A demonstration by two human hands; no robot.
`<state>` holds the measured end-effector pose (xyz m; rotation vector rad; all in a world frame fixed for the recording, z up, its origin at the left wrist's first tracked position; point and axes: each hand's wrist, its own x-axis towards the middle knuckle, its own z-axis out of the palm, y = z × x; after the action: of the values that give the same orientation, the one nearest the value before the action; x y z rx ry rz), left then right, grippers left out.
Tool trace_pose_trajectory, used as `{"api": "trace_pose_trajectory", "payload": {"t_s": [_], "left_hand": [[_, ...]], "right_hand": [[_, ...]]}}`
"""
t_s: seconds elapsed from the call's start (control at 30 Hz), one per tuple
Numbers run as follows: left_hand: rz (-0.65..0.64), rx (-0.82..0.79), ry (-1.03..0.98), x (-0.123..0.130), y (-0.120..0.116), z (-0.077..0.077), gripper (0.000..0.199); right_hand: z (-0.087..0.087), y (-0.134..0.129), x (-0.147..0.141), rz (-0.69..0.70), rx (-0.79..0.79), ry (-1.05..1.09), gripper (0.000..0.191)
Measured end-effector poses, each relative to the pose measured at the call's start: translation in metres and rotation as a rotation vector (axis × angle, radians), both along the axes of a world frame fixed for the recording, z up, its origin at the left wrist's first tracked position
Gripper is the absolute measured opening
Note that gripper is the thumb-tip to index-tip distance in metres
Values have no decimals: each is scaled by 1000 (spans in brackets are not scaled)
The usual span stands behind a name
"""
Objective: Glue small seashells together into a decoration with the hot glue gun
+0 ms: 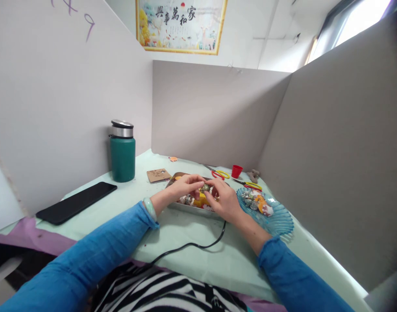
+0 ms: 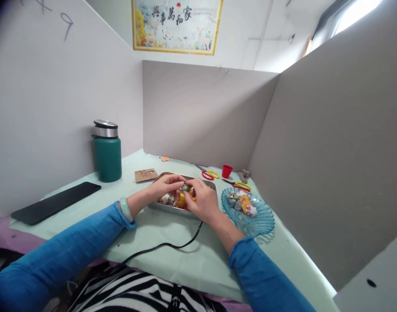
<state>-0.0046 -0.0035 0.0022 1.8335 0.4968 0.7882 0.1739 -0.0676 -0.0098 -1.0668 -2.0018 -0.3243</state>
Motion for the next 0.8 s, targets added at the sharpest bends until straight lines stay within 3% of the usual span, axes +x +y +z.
{"api": "trace_pose_trajectory", "payload": {"t_s": [0.8], "left_hand": [[-29,-52,-41,-1,0,0,42]], "right_hand": [[0,1,0,80,-24,130,21]]}}
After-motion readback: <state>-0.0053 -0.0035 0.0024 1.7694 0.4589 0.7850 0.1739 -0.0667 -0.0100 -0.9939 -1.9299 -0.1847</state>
